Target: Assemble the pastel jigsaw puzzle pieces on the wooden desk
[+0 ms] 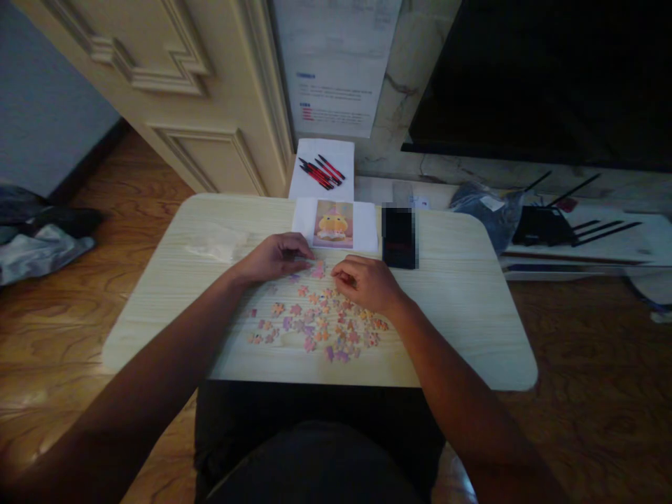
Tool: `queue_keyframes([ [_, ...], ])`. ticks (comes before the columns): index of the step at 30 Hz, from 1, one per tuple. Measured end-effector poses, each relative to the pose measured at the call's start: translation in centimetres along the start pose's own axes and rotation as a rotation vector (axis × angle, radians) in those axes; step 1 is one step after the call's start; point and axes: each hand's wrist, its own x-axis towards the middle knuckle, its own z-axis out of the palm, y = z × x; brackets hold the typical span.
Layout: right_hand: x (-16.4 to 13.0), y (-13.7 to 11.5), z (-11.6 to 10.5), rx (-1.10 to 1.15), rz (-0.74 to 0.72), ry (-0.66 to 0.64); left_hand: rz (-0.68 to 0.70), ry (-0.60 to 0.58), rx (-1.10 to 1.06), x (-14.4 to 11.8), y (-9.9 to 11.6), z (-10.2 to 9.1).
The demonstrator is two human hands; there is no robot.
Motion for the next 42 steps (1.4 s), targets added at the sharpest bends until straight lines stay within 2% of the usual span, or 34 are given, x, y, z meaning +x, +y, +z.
queue_keyframes([
  [9, -0.11, 0.27, 0.08, 0.013, -0.014, 0.002, 0.011, -0.026, -0.010, 0.05, -0.06, -0.05],
  [16, -0.10, 0.06, -0.46, -0.080, 0.023, 0.025, 0.009, -0.023, 0.011, 0.01, -0.27, -0.10],
  [22, -0.17, 0.08, -0.69, -0.087, 0.076, -0.011, 0.003, -0.009, 0.015, -0.01, -0.22, -0.15],
  [42, -0.22, 0.26, -0.70, -0.060, 0.099, -0.037, 0.005, -0.015, -0.004, -0.01, -0.28, -0.20],
])
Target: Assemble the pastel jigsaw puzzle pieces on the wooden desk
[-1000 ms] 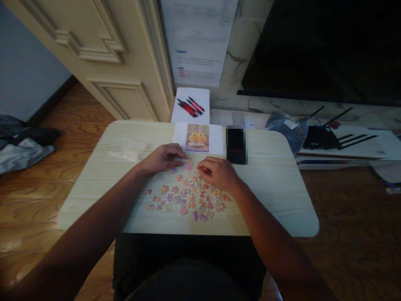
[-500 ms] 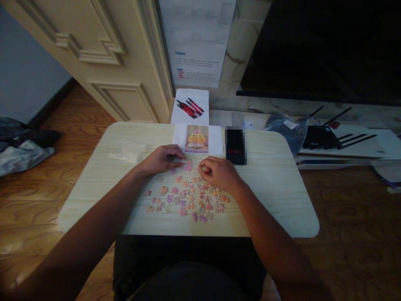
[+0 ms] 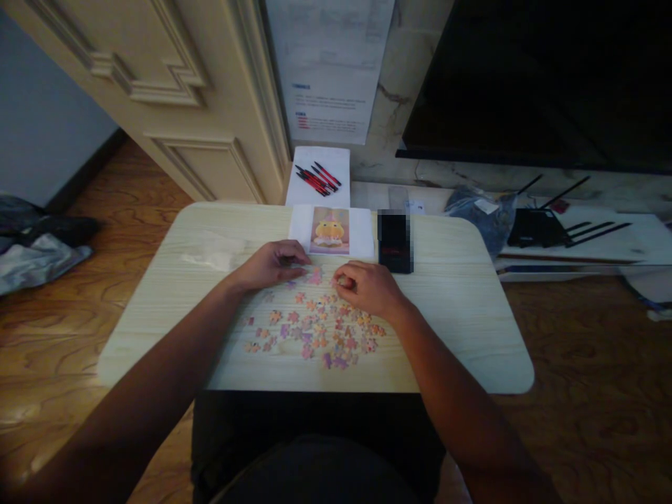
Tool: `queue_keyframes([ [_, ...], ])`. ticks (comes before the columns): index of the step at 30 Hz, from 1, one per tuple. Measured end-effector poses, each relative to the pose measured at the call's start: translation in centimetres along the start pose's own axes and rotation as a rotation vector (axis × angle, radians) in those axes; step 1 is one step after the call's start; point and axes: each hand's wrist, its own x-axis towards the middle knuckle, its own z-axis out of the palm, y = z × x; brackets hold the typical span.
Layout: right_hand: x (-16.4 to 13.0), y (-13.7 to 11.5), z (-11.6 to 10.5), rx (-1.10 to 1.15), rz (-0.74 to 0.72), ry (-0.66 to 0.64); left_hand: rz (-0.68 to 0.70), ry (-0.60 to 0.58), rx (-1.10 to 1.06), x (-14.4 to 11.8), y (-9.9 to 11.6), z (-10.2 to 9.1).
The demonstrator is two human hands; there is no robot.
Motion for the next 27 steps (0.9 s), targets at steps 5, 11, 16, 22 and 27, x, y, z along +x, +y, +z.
queue_keyframes([
  [5, 0.0, 0.0, -0.2, 0.009, 0.002, 0.001, -0.005, 0.008, 0.005, -0.1, -0.1, 0.1],
  [11, -0.2, 0.4, -0.4, 0.027, 0.013, 0.003, -0.014, 0.027, 0.013, -0.1, -0.1, 0.1],
  [16, -0.4, 1.0, -0.5, 0.023, 0.026, 0.024, -0.004, 0.028, 0.006, -0.1, -0.1, 0.1],
  [22, -0.5, 1.0, -0.7, 0.039, 0.030, 0.030, -0.051, 0.038, -0.005, -0.1, 0.0, 0.1],
  [27, -0.5, 0.9, -1.3, 0.043, 0.017, 0.067, -0.052, 0.027, -0.019, -0.1, 0.0, 0.1],
])
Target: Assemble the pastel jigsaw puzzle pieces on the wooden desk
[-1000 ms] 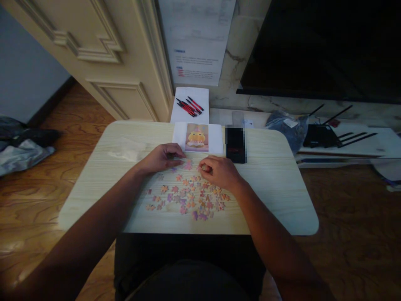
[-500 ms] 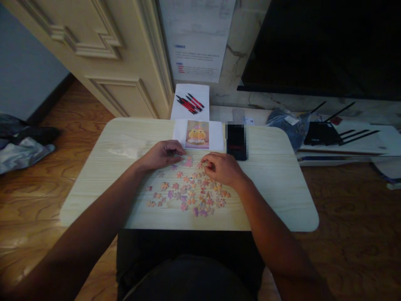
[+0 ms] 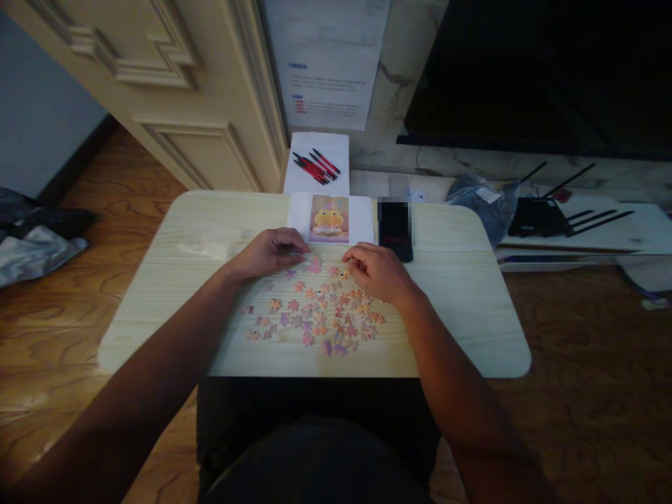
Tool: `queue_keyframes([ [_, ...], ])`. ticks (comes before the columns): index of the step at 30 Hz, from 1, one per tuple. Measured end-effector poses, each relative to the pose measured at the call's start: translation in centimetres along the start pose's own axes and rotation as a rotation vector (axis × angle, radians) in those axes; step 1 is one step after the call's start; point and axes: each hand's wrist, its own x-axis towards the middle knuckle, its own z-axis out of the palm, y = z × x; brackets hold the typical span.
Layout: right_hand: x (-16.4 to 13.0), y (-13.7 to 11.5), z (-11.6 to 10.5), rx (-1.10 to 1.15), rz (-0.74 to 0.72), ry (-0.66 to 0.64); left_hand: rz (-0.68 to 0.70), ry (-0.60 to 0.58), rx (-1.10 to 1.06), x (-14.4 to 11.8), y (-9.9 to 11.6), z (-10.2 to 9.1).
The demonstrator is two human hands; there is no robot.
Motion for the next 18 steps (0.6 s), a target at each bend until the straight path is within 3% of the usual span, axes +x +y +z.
queue_keyframes([
  [10, -0.3, -0.1, -1.2, -0.028, -0.005, -0.061, 0.013, 0.019, 0.019, 0.0, -0.5, 0.0],
  [18, -0.3, -0.6, -0.4, -0.056, -0.008, -0.097, 0.005, 0.014, 0.016, -0.1, -0.5, -0.1],
])
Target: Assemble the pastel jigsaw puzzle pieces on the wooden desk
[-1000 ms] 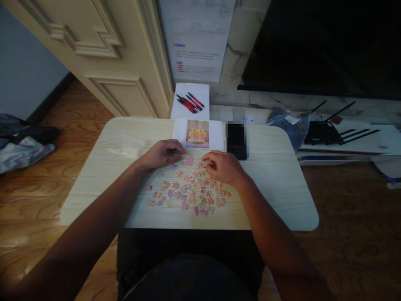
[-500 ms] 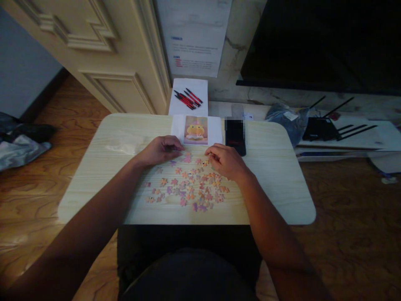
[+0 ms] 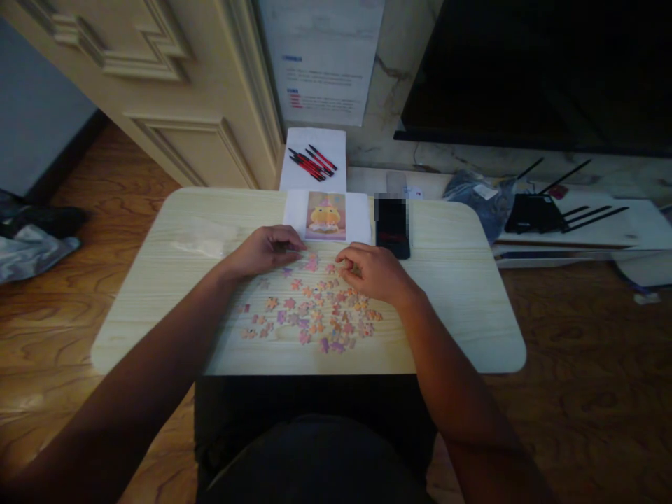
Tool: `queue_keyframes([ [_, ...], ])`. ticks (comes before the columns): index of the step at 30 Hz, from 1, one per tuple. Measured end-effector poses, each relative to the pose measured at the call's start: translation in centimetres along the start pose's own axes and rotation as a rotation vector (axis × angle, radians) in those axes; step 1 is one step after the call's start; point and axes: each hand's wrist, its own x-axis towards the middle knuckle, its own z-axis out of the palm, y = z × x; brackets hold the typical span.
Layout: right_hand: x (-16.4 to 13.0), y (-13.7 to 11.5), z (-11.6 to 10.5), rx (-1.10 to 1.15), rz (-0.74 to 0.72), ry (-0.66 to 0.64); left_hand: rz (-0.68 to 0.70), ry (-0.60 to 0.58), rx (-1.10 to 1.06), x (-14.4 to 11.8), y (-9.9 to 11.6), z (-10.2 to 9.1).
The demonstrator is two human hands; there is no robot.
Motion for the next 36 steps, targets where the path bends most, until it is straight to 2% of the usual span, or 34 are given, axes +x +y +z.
queue_keyframes([
  [22, 0.8, -0.9, 1.3, -0.001, 0.011, -0.013, 0.010, -0.045, 0.027, 0.1, 0.2, -0.1],
  [28, 1.1, -0.9, 1.6, -0.012, 0.027, -0.022, 0.051, -0.056, 0.046, 0.1, 0.2, 0.0],
  [36, 1.7, -0.9, 2.6, -0.004, 0.038, 0.027, 0.056, -0.066, 0.056, 0.2, 0.7, 0.2],
])
